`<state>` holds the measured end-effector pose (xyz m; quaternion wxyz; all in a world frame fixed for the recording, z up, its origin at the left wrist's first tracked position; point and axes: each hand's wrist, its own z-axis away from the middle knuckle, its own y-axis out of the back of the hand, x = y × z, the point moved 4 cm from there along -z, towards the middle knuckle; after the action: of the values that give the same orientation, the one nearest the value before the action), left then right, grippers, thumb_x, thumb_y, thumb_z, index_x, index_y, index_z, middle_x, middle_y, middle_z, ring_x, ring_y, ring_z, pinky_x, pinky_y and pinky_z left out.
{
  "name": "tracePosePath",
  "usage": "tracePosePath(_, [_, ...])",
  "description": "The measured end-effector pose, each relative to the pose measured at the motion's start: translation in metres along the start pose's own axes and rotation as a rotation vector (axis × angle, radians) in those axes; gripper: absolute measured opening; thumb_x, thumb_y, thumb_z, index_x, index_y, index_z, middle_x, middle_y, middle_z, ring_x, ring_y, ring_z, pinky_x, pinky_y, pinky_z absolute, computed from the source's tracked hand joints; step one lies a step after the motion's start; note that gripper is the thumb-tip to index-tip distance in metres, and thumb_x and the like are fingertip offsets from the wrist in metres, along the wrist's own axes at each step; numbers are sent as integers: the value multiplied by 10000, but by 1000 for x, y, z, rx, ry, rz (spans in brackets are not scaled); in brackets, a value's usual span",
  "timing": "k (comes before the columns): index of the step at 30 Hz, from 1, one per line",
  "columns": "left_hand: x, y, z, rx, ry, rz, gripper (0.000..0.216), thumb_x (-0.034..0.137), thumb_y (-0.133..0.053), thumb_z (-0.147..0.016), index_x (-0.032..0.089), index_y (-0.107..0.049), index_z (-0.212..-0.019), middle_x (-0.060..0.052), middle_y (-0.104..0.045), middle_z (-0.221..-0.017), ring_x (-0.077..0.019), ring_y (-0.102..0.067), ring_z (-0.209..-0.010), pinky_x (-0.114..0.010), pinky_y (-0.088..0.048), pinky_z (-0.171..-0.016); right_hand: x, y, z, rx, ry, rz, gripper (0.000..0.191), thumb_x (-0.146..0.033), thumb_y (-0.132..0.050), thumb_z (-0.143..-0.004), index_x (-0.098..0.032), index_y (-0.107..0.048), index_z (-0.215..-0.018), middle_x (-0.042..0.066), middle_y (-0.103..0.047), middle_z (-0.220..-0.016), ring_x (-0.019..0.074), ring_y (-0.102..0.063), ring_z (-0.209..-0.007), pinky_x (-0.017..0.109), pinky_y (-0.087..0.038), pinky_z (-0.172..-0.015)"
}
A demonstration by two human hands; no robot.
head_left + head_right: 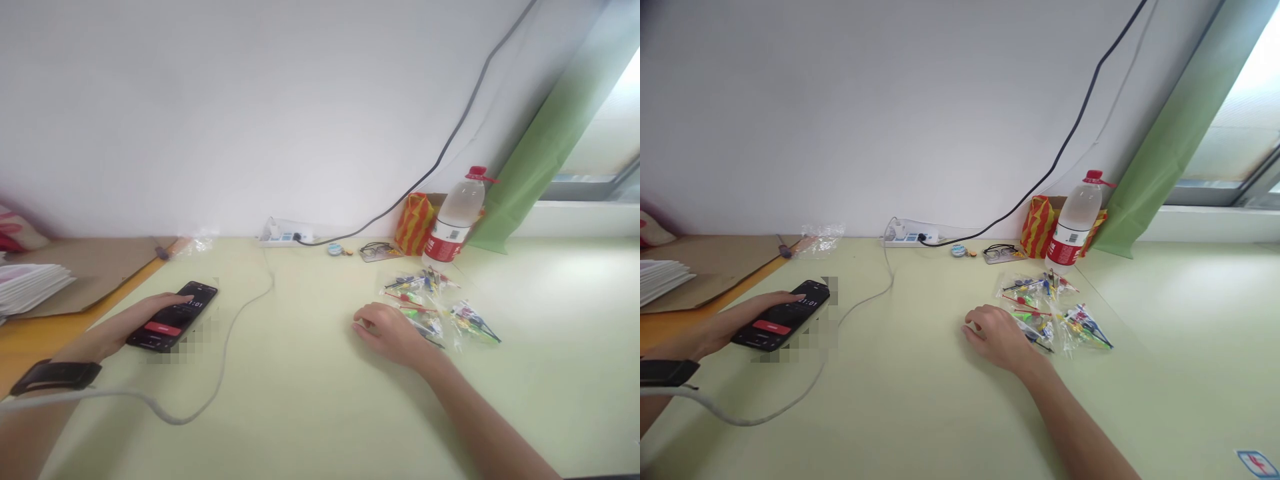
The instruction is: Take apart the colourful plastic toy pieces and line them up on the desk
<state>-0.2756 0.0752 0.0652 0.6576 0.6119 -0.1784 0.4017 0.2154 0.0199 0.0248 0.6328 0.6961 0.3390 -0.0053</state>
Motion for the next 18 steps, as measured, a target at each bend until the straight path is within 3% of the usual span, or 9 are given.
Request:
tracePosePath(3, [-8,-2,-9,-38,95,-216,886,803,-725,-671,143,-641,-1255,-135,-667,-1337,-356,-628,-1165,-388,-510,-858,-1,1,0,-9,-11,1,136,-245,-556,-962,-203,-680,-925,42,-711,-848,200,-632,-807,319,-418,-719])
tracePosePath(6, [-12,-4,-15,21,80,-432,977,828,-717,-639,95,-583,-1271,-188,-697,-1217,-380,-646,-1074,-373,-477,-801,-2,2,0,-21,-19,0,142,-245,-556,-962,-199,-686,-930,48,-717,-861,201,-635,-816,323,-422,-724])
tracePosePath(12, [-19,-11,-22,92,-61,-699,827,825,-634,-685,92,-628,-1067,-176,-718,-937,-353,-660,-867,-333,-423,-678,-2,2,0,-30,-24,4,141,-239,-554,-956,-199,-686,-926,47,-716,-859,201,-635,-819,324,-425,-735])
tracePosePath(18, [-22,-15,-20,102,-72,-702,727,800,-683,-653,131,-650,-937,-137,-703,-833,-353,-642,-831,-325,-393,-686,-1,1,0,-43,-28,-3,129,-237,-561,-947,-200,-683,-922,47,-717,-865,203,-640,-828,324,-432,-744])
